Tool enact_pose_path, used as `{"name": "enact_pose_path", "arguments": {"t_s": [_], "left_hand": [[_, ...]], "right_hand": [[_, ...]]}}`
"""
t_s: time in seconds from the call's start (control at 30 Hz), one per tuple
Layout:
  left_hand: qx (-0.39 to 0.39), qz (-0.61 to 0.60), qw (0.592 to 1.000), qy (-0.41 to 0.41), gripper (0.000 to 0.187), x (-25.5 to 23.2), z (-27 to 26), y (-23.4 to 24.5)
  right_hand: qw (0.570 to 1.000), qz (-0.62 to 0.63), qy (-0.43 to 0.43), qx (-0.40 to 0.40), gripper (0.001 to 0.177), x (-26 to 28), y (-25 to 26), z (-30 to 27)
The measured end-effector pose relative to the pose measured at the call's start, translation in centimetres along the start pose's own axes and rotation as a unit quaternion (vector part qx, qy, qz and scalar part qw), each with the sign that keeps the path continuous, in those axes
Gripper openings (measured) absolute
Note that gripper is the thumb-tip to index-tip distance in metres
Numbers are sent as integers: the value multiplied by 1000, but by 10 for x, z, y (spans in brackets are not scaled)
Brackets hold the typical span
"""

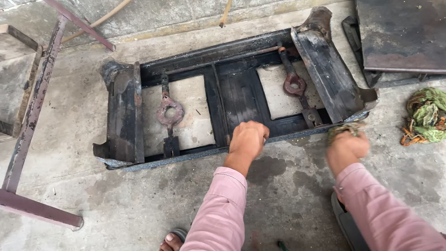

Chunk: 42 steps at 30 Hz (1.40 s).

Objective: Cleaning the metal frame and burners of a portable gas stove and testing the ignition with matches.

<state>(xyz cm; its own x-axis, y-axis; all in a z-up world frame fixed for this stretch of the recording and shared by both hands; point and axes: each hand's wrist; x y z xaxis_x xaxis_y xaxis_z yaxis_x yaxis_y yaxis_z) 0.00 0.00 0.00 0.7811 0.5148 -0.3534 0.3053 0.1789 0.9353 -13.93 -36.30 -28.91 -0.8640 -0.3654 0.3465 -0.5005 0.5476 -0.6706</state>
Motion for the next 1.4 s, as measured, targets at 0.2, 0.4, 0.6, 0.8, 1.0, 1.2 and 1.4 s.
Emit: {"name": "enact_pose_path", "arguments": {"t_s": [0.2,0.4,0.6,0.8,1.0,1.2,1.4], "left_hand": [[-24,17,1000,-10,20,2,2,-11],[-39,7,999,-26,20,3,0,-10],[-87,-41,995,-7,14,-1,-13,-5],[-141,-37,989,-7,13,2,-15,-21],[-133,-29,991,4,13,1,-12,-22],[-103,-52,993,18,12,0,-9,-15],[-121,-52,991,16,17,3,-3,-24]], "right_hand": [[957,-169,100,-215,38,-85,13,-95],[790,-573,213,-42,23,-97,21,-206],[697,-663,269,42,23,-73,27,-206],[812,-536,229,-35,16,-21,-44,-270],[842,-442,264,-161,22,-47,-36,-205],[919,-309,166,-179,25,-58,-18,-199],[931,-309,151,-120,17,-80,-19,-234]]}}
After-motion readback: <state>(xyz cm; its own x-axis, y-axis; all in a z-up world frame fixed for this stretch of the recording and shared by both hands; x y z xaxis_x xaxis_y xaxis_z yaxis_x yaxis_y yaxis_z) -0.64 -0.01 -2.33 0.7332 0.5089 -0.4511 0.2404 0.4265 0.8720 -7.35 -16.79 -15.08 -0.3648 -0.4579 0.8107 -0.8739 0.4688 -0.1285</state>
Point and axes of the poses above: each hand's wrist, its own z-axis towards the middle knuckle, its own y-axis out of the back of the hand, x = y × z, and after that the axes turned 4 degrees about x, right-handed
